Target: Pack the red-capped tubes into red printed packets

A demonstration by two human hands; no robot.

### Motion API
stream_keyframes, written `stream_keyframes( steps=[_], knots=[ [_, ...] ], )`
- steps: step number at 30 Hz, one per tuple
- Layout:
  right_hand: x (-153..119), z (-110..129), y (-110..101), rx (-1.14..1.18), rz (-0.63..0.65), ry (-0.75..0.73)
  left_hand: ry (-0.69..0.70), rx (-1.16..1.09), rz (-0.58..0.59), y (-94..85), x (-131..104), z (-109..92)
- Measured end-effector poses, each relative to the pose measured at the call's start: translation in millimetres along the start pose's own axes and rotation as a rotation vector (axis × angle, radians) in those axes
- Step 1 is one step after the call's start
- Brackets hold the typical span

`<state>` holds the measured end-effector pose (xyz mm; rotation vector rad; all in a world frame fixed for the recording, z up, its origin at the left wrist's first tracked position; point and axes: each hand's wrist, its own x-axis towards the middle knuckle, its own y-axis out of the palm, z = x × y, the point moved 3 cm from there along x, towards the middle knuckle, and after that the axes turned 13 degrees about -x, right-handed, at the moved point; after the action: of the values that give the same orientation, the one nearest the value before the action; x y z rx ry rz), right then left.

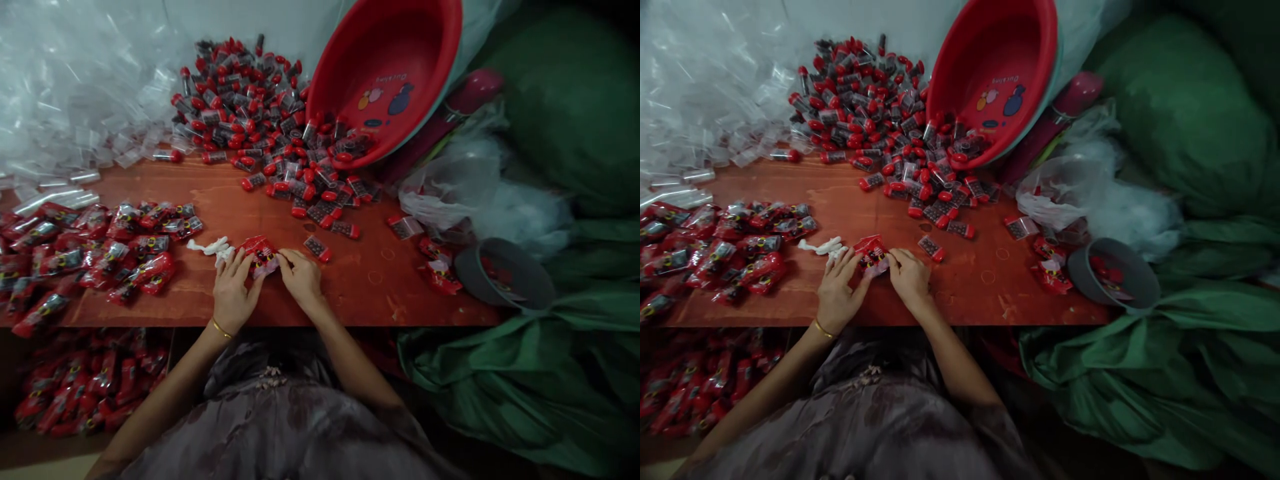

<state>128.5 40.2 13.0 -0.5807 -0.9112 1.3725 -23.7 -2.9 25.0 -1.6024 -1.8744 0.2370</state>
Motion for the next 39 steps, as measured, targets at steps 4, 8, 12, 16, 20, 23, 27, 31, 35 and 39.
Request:
stream_keyframes(
  steps=[4, 8, 12, 16, 20, 23, 27, 31, 35, 39],
  knots=[
    [-8.8, -3.5, -5.9, 0.326, -0.07, 0.062, -0.175, -0.329, -0.099, -3.1, 9.9, -8.9],
    [-14.4, 1.1, -10.7, 0.398, -0.033, 0.089, -0.362, -0.667, -0.001, 9.0, 21.1, -15.0],
    [-8.2, 0.1, -9.2, 0.327, -0.031, 0.093, -0.358, -0.616, 0.021, 16.7, 27.3, -12.0],
    [8.2, -10.2, -3.0, 0.282, -0.069, 0.124, -0.178, -0.293, 0.008, 16.0, 39.0, 1.3],
    [20.1, -19.8, 2.9, 0.318, -0.117, 0.212, -0.093, 0.02, 0.016, 19.3, 57.2, 14.8],
    [20.2, -21.2, 4.0, 0.269, -0.175, 0.215, -0.088, 0.156, 0.023, 23.2, 65.6, 14.7],
    [15.8, -23.8, 3.3, 0.258, -0.211, 0.234, 0.01, 0.194, -0.04, 19.4, 61.5, -0.7],
    [14.9, -23.3, 2.1, 0.35, -0.218, 0.231, 0.059, 0.032, 0.049, 22.3, 52.6, -9.9],
    [16.7, -16.3, 3.9, 0.394, -0.176, 0.203, -0.11, -0.306, 0.099, 38.6, 54.9, -0.3],
    [20.8, -17.1, 6.0, 0.375, -0.131, 0.261, -0.257, -0.562, 0.044, 42.5, 63.0, 8.7]
  ],
)
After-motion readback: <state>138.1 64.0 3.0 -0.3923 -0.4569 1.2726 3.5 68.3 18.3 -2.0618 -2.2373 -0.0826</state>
